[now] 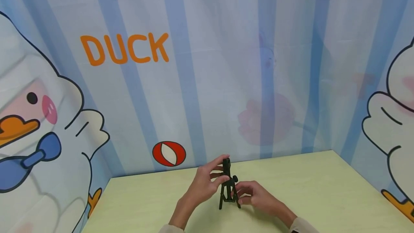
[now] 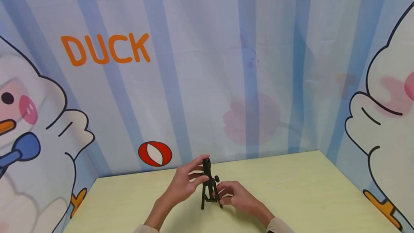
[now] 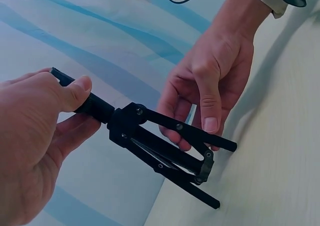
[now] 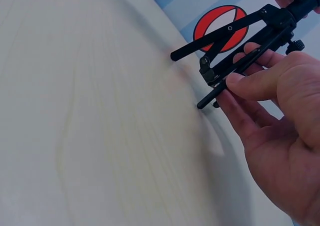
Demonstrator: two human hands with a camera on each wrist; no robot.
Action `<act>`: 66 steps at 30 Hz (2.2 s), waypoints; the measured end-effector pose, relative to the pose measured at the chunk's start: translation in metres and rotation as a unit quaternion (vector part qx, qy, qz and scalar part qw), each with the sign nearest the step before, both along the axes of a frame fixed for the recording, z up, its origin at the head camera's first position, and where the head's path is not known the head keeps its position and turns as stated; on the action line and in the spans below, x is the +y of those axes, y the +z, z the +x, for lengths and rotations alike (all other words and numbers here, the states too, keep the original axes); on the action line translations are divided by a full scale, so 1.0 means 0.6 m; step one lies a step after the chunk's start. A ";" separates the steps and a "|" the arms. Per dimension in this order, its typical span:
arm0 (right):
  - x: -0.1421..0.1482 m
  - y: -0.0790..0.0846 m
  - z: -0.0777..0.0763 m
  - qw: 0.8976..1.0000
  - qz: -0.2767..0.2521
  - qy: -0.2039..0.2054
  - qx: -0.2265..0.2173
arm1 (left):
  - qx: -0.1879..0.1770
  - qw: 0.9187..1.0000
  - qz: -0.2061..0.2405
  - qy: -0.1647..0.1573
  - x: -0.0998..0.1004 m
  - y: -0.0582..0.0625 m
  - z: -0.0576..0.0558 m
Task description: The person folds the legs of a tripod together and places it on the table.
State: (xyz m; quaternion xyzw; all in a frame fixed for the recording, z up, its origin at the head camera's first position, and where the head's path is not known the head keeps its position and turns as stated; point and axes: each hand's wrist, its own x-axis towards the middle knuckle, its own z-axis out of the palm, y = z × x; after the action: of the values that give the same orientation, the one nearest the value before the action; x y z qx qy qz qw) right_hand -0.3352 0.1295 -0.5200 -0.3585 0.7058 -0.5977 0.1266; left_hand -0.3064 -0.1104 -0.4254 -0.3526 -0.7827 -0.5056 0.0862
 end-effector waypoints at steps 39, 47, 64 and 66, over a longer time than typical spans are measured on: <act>-0.017 -0.007 0.014 0.996 0.009 -0.022 0.085 | -0.007 1.000 0.009 -0.009 -0.009 -0.004 -0.001; -0.017 -0.005 0.017 0.996 0.015 -0.027 0.082 | -0.001 1.000 0.011 -0.013 -0.010 -0.005 0.001; -0.014 -0.006 0.013 0.999 -0.006 -0.017 0.046 | 0.015 0.999 0.009 0.032 -0.006 -0.003 0.008; -0.015 -0.005 0.015 0.999 -0.008 -0.017 0.048 | 0.015 0.999 0.009 0.037 -0.007 -0.003 0.009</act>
State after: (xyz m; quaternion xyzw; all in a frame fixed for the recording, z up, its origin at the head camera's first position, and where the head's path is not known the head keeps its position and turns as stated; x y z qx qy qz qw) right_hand -0.3263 0.1204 -0.5232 -0.3759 0.7121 -0.5876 0.0794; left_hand -0.3010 -0.1143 -0.4269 -0.3303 -0.7890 -0.5040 0.1201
